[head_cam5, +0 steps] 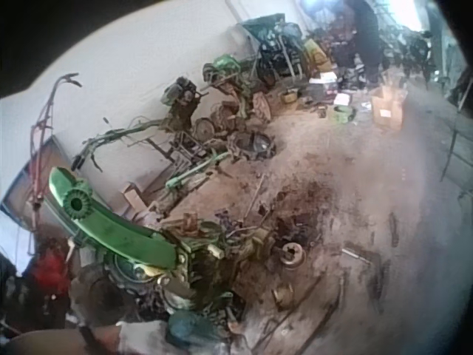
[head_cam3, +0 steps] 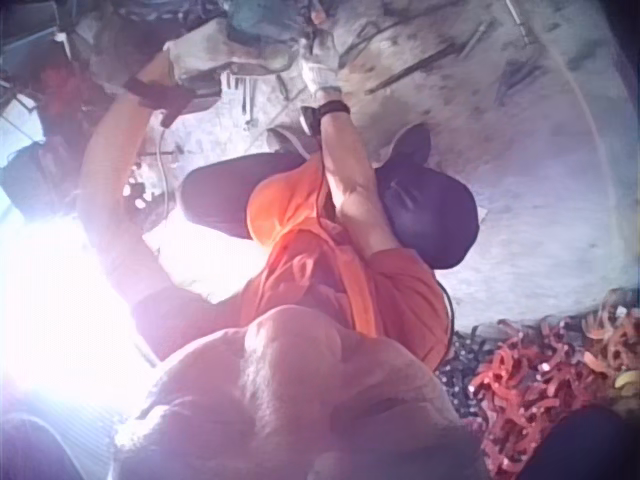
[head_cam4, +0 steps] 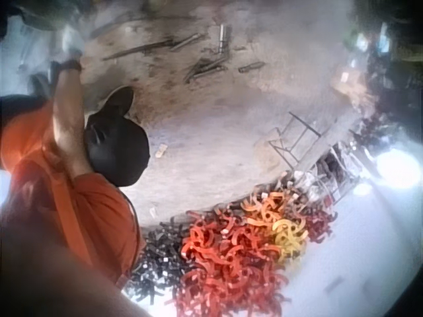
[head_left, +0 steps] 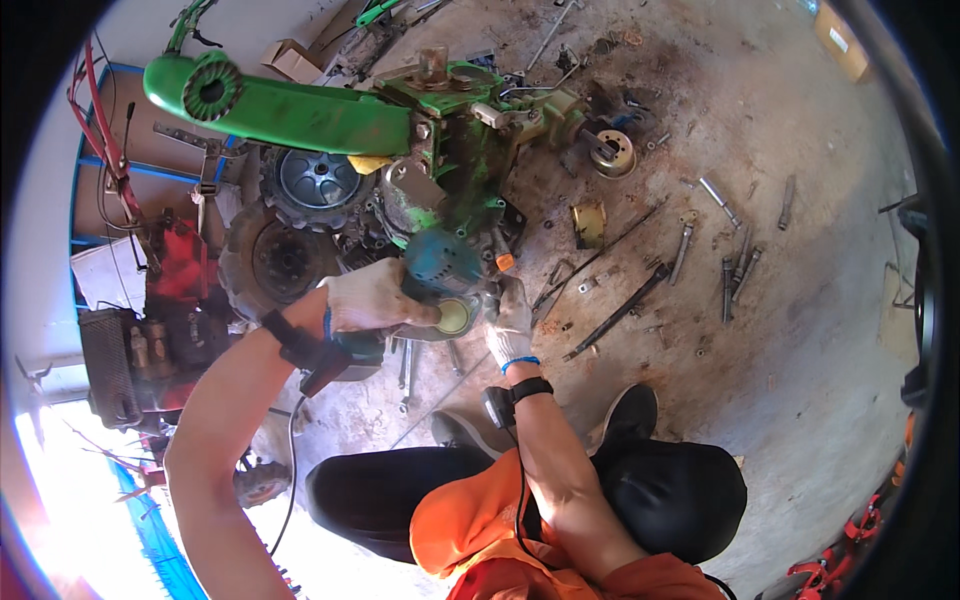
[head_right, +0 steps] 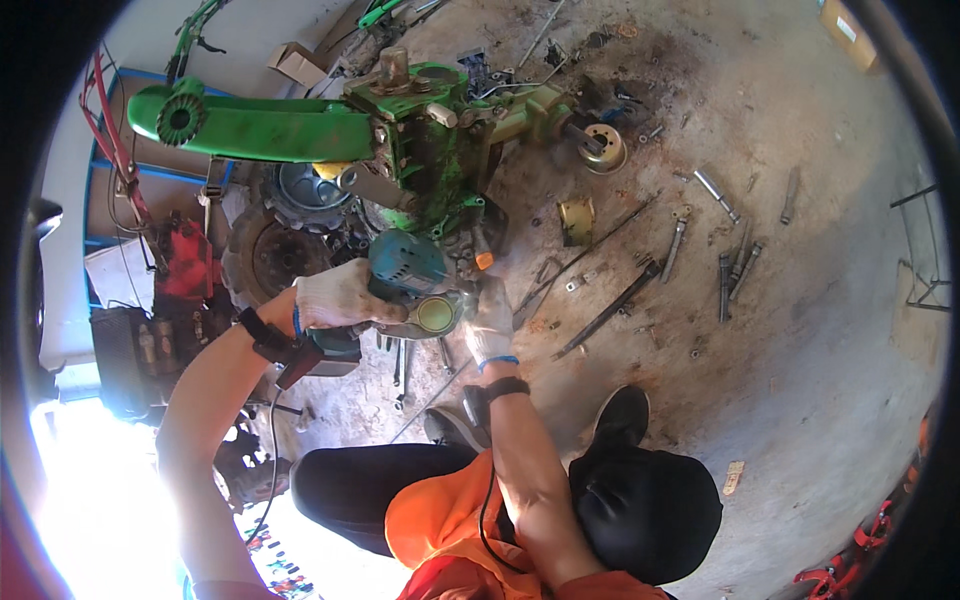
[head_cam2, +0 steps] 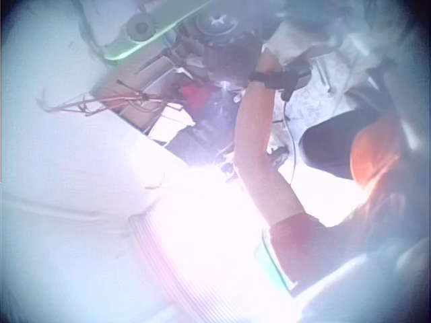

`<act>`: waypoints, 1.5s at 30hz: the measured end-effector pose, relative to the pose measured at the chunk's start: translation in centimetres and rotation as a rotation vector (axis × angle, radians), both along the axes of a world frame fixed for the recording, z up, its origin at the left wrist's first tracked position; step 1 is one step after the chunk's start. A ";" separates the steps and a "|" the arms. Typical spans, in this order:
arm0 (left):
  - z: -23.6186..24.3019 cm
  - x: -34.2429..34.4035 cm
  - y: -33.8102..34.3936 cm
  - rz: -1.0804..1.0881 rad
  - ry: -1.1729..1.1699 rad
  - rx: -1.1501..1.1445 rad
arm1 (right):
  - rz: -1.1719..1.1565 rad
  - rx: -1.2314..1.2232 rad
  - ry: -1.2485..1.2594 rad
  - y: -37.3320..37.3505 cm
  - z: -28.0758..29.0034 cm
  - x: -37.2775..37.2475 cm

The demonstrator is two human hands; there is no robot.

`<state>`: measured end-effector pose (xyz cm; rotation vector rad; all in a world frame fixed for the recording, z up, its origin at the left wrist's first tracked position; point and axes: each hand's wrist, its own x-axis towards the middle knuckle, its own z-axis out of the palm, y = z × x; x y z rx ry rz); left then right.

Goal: The person removes bolts from a green engine using a socket wrench and an impact driver, then detaches a metal housing. They place the housing on the floor and continue to remove additional bolts and components from the engine block.

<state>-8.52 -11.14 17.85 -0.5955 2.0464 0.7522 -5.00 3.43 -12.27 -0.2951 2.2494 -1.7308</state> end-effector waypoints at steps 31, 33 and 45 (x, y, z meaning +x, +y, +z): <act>-9.0 22.9 -3.8 0.214 0.689 0.641 | 0.338 0.616 -0.016 10.5 1.3 -4.1; -7.4 25.4 -4.5 0.774 0.355 0.839 | -0.038 0.586 -0.285 13.5 0.5 -4.9; -11.1 35.0 -8.0 -0.018 0.784 0.039 | 0.118 0.183 -0.035 13.3 -3.2 -8.8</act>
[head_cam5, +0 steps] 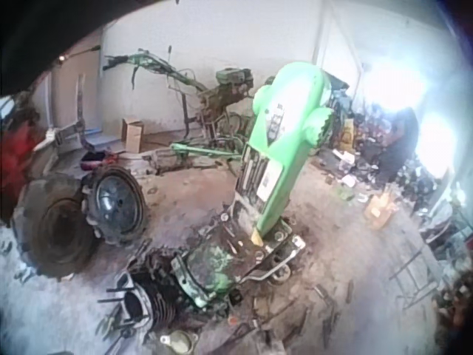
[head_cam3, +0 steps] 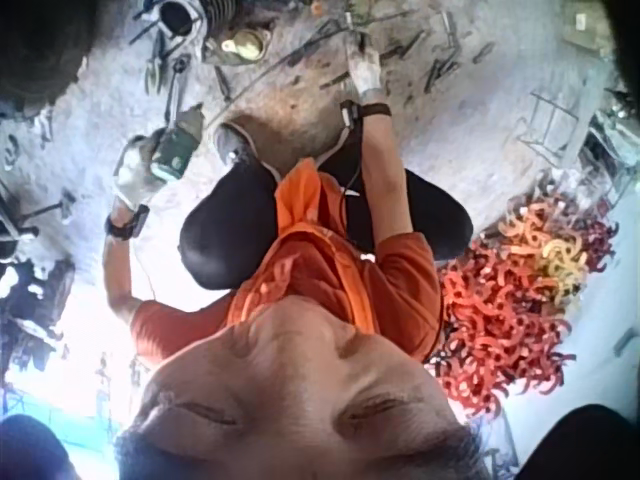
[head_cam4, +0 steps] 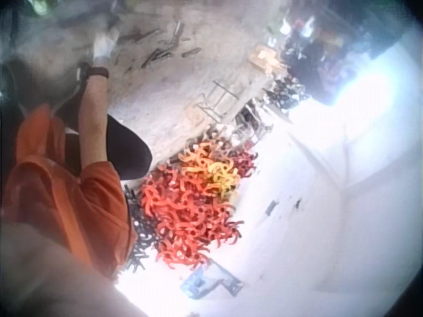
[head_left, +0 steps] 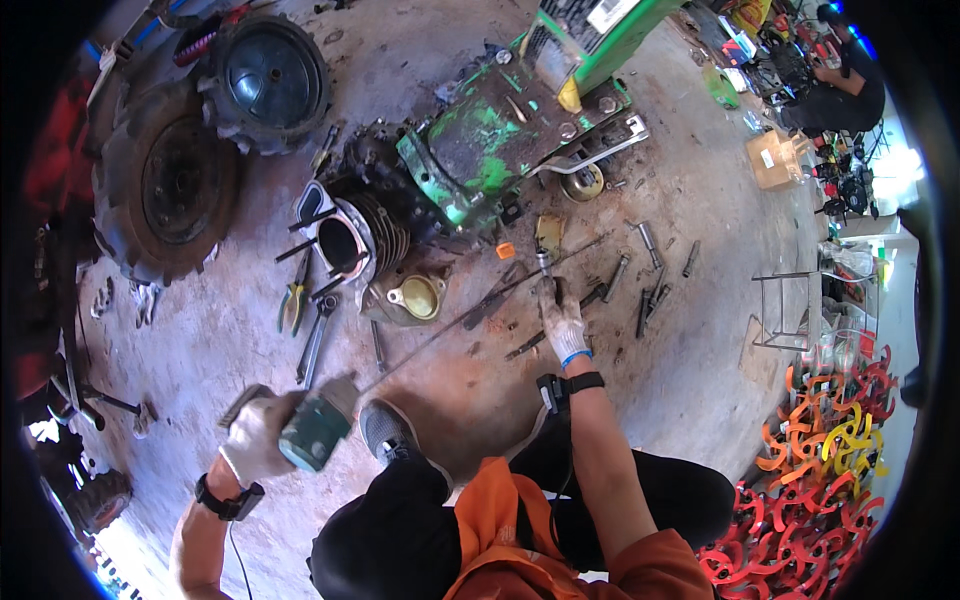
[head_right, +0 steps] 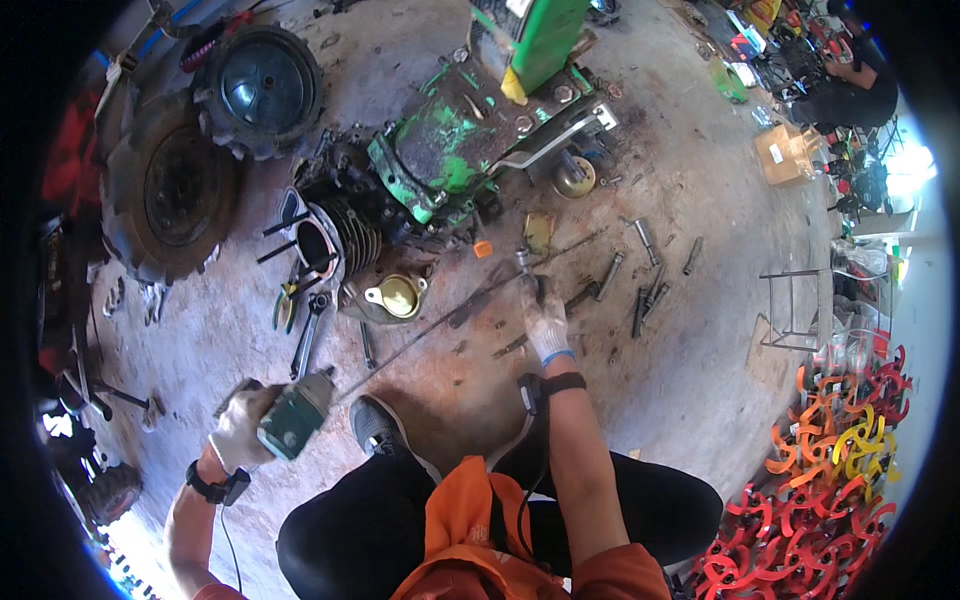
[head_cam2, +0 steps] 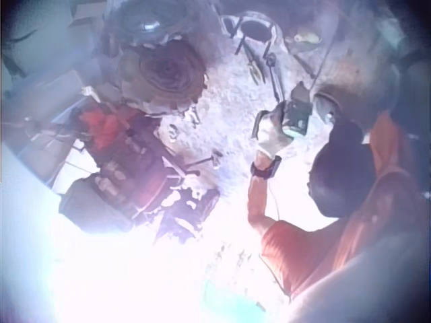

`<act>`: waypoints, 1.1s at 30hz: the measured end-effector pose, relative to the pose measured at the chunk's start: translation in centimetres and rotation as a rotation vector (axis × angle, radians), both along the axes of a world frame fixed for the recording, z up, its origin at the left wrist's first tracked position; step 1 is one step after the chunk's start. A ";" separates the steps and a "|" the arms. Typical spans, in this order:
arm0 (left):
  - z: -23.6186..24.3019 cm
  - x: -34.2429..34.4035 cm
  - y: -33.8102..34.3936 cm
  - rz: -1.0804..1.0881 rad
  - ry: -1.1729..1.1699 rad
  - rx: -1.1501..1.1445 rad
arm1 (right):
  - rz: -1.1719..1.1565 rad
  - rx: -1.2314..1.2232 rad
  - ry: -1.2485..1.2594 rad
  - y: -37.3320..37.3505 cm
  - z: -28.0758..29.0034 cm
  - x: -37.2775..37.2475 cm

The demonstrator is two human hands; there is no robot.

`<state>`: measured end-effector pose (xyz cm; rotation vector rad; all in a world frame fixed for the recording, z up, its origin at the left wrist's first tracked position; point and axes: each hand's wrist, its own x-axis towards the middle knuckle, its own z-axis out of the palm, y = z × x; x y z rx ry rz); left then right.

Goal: The person removes bolts from a green engine using a socket wrench and an impact driver, then detaches a metal housing. They place the housing on the floor and continue to remove additional bolts and components from the engine block.

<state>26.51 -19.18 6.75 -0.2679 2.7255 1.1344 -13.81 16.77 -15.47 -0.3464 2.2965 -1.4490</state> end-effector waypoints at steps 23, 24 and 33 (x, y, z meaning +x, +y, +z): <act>-26.9 14.2 -10.4 0.578 -0.214 -0.299 | 0.410 0.907 0.373 -4.7 2.7 -4.2; -26.4 14.0 -10.3 0.575 -0.354 -0.352 | 0.396 0.817 0.407 -5.1 2.1 -4.6; -19.5 8.1 -5.2 0.333 0.151 -0.479 | 0.615 0.897 0.240 -7.7 2.5 -7.0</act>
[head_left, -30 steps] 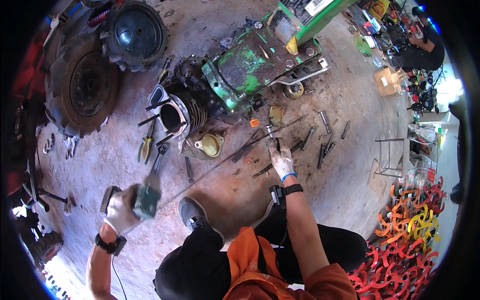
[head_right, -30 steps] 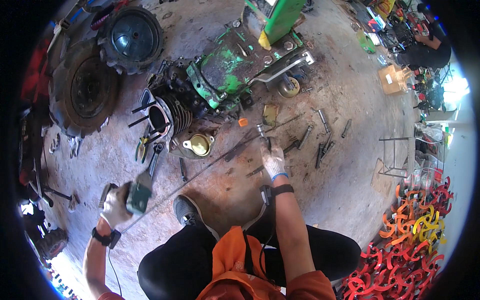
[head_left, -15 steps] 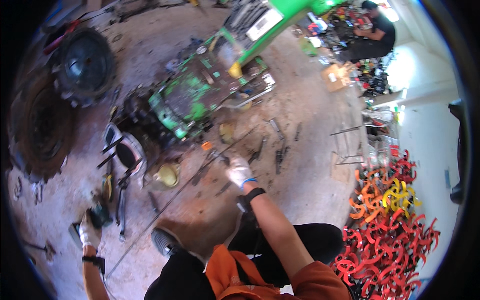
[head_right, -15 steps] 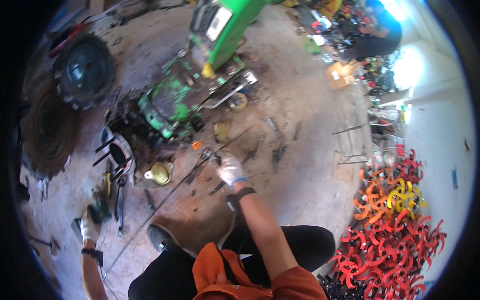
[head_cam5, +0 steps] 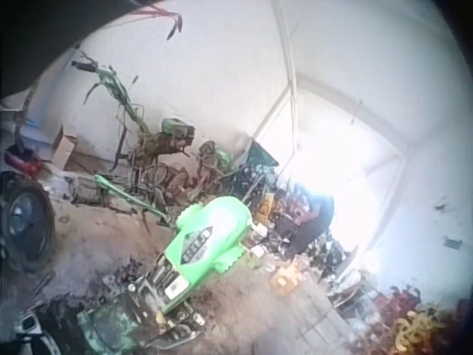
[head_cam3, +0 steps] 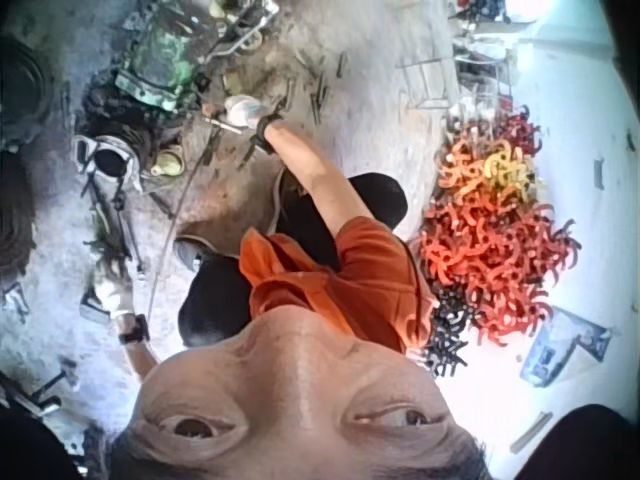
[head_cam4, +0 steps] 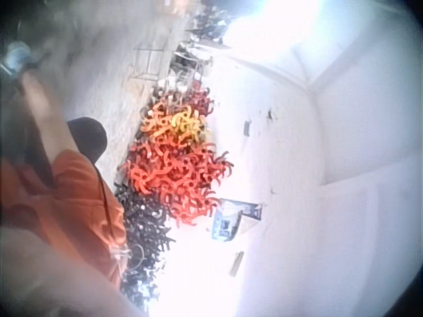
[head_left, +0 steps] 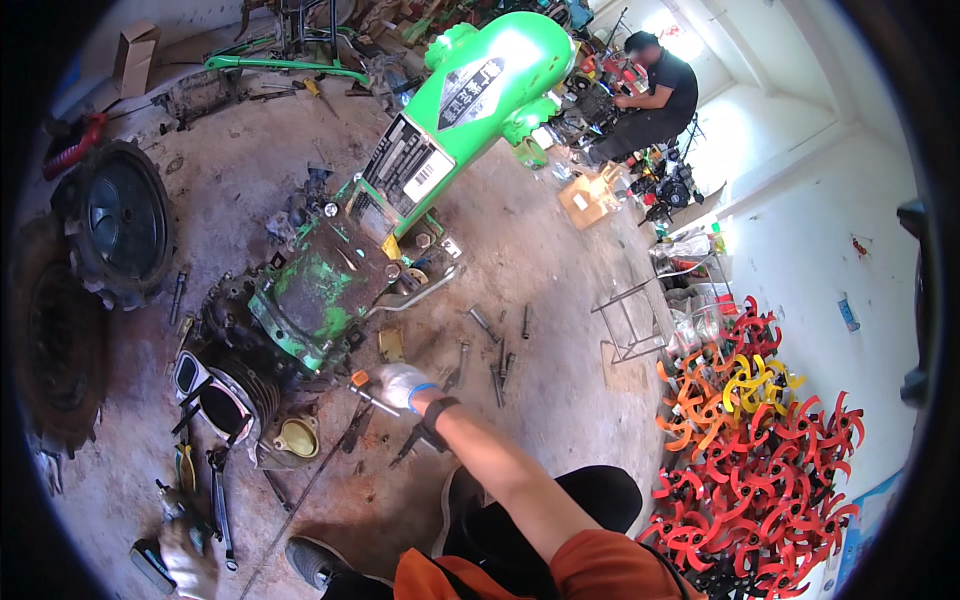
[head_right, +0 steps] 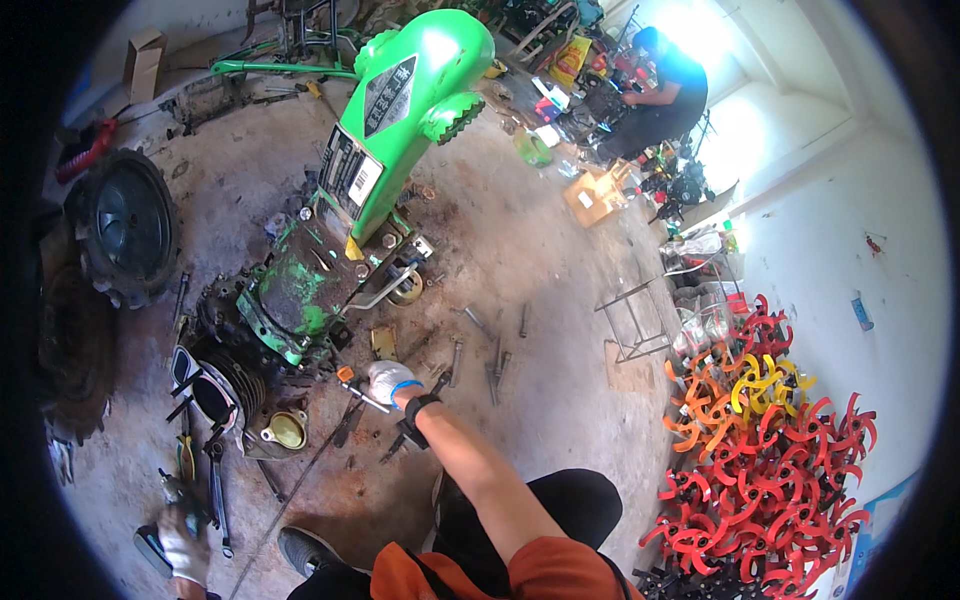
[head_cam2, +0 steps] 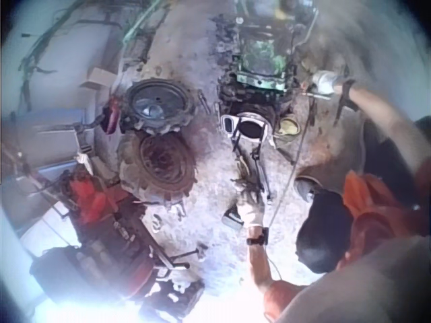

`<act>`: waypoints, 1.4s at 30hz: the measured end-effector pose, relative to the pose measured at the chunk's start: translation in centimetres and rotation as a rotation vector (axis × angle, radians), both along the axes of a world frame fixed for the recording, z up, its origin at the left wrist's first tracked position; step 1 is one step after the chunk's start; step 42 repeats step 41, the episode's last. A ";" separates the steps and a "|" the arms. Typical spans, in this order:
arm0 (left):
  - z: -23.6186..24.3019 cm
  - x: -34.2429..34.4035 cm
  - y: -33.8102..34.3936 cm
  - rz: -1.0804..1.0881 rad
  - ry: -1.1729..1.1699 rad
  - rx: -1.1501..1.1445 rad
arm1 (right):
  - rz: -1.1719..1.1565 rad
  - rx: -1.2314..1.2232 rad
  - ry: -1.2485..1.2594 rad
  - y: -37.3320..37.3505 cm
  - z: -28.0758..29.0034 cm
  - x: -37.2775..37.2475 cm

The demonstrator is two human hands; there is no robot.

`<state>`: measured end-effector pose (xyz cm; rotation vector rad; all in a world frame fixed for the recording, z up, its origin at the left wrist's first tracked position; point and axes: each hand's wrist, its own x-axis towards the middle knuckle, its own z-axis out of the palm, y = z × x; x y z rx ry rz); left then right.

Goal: The person removes bolts from a green engine using a socket wrench and an impact driver, then detaches a metal housing. They place the housing on the floor and continue to remove additional bolts and components from the engine block.

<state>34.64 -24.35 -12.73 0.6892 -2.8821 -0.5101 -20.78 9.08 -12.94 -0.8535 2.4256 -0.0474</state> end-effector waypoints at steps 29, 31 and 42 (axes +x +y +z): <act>3.0 -20.9 16.2 0.374 0.405 1.812 | -1.009 -0.821 -1.397 -2.2 2.1 13.0; 2.4 -22.0 15.5 0.372 0.455 1.972 | -0.535 -0.802 -0.844 -3.6 1.1 13.6; 2.5 -24.4 15.0 0.100 0.356 1.727 | -0.683 -0.757 -0.761 -3.7 -0.8 15.2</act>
